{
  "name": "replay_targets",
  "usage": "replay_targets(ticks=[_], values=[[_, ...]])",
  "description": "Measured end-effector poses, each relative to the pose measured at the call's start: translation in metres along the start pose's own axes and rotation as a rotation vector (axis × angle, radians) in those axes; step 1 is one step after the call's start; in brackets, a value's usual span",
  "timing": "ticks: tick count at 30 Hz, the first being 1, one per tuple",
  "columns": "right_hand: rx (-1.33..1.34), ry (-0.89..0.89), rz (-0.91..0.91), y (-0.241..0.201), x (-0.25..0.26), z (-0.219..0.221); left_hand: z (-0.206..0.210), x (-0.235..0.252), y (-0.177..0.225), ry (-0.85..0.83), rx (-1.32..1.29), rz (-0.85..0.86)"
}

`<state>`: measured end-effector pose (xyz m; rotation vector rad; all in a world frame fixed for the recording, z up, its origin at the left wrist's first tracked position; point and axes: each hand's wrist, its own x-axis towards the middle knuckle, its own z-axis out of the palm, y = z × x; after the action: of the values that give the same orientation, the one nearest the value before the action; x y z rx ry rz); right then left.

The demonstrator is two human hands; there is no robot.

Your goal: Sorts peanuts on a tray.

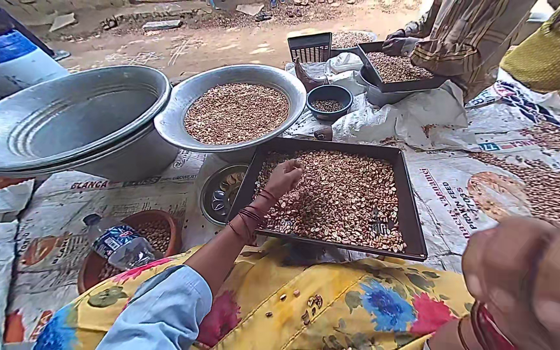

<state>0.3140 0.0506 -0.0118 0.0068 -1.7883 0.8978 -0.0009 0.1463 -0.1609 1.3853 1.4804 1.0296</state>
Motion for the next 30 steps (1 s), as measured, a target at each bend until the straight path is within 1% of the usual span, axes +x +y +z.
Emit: replay_targets(ticks=[1,2,3,5,7,8,11,13,15,16,17,19,20,21,22,23,24,25,26,27,30], values=[[-0.071,0.061,0.032,0.014,-0.001,-0.002,-0.007,-0.001,0.001,0.007,-0.086,-0.013],[-0.154,0.115,0.091,0.027,0.001,-0.003,-0.013,-0.002,0.002,0.003,-0.089,-0.021],[-0.254,0.147,0.165,0.039,0.003,-0.005,-0.016,-0.003,0.003,-0.015,-0.025,-0.034],[-0.539,0.130,0.348,0.068,0.004,-0.009,-0.015,-0.004,0.004,-0.066,0.242,-0.054],[-0.841,-0.019,0.594,0.093,0.002,-0.014,-0.006,-0.007,0.006,-0.130,0.503,-0.042],[-0.914,-0.103,0.728,0.104,0.002,-0.015,-0.001,-0.008,0.007,-0.150,0.590,-0.039],[-1.043,-0.323,1.105,0.128,0.003,-0.010,0.011,-0.009,0.007,-0.189,0.680,-0.032],[-1.064,-0.456,1.232,0.139,0.004,-0.008,0.008,-0.008,0.009,-0.214,0.693,-0.048],[-1.069,-0.539,1.259,0.147,0.002,-0.005,-0.003,-0.008,0.015,-0.306,0.650,-0.065],[-1.066,-0.559,1.257,0.150,0.001,-0.003,-0.013,-0.011,0.019,-0.401,0.579,-0.060],[-1.065,-0.565,1.247,0.153,-0.001,-0.001,-0.024,-0.014,0.023,-0.530,0.446,-0.047],[-1.073,-0.559,1.224,0.160,-0.005,0.002,-0.045,-0.024,0.028,-0.794,0.089,-0.040],[-1.073,-0.558,1.212,0.164,-0.007,0.004,-0.054,-0.028,0.031,-0.830,-0.024,-0.037],[-1.070,-0.560,1.207,0.168,-0.009,0.006,-0.061,-0.032,0.036,-0.764,-0.070,-0.034],[-1.064,-0.569,1.210,0.171,-0.012,0.007,-0.067,-0.034,0.042,-0.612,-0.037,-0.035],[-1.059,-0.584,1.225,0.173,-0.012,0.008,-0.070,-0.033,0.044,-0.415,0.078,-0.036],[-1.059,-0.600,1.242,0.175,-0.012,0.009,-0.071,-0.029,0.044,-0.235,0.255,-0.041],[-1.066,-0.613,1.257,0.176,-0.012,0.010,-0.070,-0.024,0.040,-0.104,0.430,-0.064],[-1.076,-0.621,1.272,0.176,-0.012,0.010,-0.068,-0.018,0.033,-0.019,0.544,-0.079],[-1.091,-0.630,1.285,0.176,-0.011,0.010,-0.066,-0.012,0.021,0.018,0.621,-0.082],[-1.077,-0.639,1.288,0.167,-0.007,0.011,-0.051,-0.004,0.003,0.011,0.731,-0.116]])
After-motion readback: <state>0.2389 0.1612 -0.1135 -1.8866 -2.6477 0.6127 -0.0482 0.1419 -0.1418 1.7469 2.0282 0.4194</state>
